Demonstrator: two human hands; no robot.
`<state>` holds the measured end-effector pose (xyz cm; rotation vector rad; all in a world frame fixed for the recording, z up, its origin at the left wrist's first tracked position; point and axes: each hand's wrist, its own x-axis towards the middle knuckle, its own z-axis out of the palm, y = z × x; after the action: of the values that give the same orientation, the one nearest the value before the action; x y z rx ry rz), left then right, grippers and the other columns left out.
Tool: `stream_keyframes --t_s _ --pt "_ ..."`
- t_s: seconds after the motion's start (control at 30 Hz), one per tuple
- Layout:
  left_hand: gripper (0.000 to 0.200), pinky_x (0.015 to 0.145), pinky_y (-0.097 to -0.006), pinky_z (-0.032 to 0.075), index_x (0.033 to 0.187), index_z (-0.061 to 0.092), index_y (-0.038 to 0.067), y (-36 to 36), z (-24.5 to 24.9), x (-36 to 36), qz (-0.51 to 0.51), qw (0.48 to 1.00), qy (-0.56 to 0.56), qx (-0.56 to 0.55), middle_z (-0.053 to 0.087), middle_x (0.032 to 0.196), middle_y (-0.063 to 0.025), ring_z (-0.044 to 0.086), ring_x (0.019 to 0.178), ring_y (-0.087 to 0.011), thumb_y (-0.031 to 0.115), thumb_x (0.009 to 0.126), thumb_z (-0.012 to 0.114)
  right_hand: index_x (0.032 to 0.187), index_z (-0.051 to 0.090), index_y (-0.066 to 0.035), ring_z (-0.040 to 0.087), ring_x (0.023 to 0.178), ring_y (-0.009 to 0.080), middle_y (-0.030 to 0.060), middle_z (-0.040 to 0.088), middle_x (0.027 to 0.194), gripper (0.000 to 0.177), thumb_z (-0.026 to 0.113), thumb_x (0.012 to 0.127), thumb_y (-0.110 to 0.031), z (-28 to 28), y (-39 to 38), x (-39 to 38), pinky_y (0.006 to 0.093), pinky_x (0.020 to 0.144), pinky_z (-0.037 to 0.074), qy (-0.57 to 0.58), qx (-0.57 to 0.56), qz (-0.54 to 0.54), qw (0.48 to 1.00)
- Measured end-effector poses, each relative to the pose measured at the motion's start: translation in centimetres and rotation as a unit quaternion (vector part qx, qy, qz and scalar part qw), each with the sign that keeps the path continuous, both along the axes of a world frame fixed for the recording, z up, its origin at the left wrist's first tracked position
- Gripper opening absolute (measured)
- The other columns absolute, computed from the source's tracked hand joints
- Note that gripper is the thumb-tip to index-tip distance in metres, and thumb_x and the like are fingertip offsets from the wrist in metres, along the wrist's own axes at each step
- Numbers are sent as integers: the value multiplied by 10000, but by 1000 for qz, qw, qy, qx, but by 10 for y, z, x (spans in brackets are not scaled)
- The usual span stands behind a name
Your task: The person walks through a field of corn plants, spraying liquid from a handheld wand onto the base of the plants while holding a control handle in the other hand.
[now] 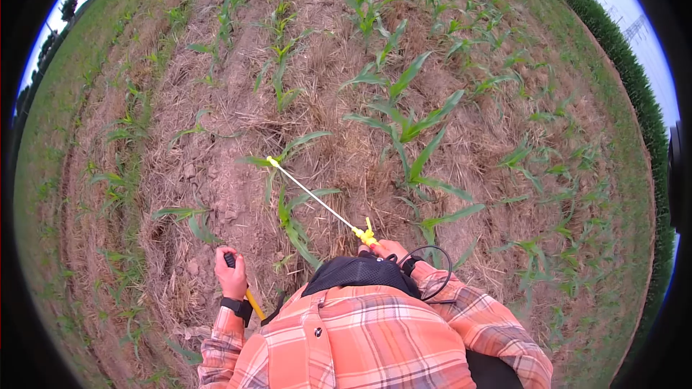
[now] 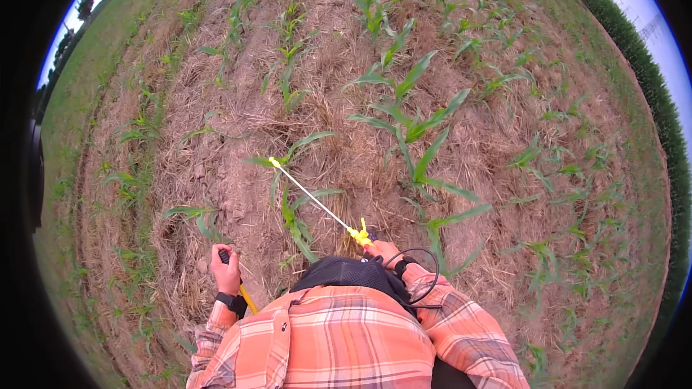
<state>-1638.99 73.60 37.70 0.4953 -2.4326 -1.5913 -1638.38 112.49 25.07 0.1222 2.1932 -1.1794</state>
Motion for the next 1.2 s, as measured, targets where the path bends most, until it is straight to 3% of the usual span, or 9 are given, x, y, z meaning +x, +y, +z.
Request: stream_keyframes --t_s 0.07,0.1,0.27,0.37,0.63,0.87,0.93,1.0,1.2 --pt "106 437 -226 291 778 443 46 18 3 -24 -5 1000 0 14 394 572 11 361 485 -68 13 708 515 831 567 -29 566 717 231 121 590 733 460 426 794 -465 -10 18 -17 332 632 415 -35 2 -54 998" --pt "105 437 -226 291 777 443 47 26 2 -35 -14 1000 1 4 394 571 11 361 482 -68 14 708 516 754 550 -55 458 510 83 -5 510 566 389 457 814 -427 -12 28 -22 237 471 366 -2 -53 -110 993" --pt "106 431 -225 290 776 443 50 65 6 -78 -48 999 7 -9 392 564 15 363 474 -65 16 709 517 722 519 -67 430 431 94 -4 473 523 387 427 825 -429 -14 84 -45 251 393 338 -38 -58 -193 979" --pt "106 426 -221 286 778 442 53 89 17 -99 -51 999 -3 -4 384 555 22 355 468 -59 20 713 518 728 489 -91 364 318 89 -18 411 476 342 436 824 -415 -13 112 -58 234 277 279 -107 -108 -332 931" --pt "109 370 -198 269 792 424 68 118 9 -144 -103 985 79 -112 390 571 28 355 419 -41 15 741 505 742 483 -75 333 313 93 7 419 498 375 428 816 -438 -14 176 -83 240 288 279 -78 -134 -463 873" --pt "102 375 -205 251 789 432 63 116 1 -176 -102 988 59 -96 374 560 33 335 415 -41 15 741 508 756 461 -75 355 357 81 14 415 527 374 400 832 -437 -8 192 -111 223 308 266 -48 -216 -561 798" --pt "94 472 -227 306 767 451 40 114 2 -191 -80 993 2 -82 399 598 1 368 523 -79 24 710 523 759 450 -78 344 348 76 12 408 530 367 394 836 -432 -4 192 -124 219 307 260 -51 -213 -575 788" --pt "98 424 -215 282 777 441 52 109 -5 -210 -93 992 22 -79 385 573 20 352 468 -60 19 724 517 753 450 -77 356 335 92 23 418 519 357 416 834 -423 -5 193 -138 224 303 289 -48 -224 -596 770" --pt "107 374 -197 263 784 434 66 74 -21 -287 -107 987 78 -90 371 548 35 336 412 -40 15 736 515 742 449 -68 340 317 96 22 408 500 382 418 827 -439 -2 156 -200 241 280 276 -24 -178 -577 797"
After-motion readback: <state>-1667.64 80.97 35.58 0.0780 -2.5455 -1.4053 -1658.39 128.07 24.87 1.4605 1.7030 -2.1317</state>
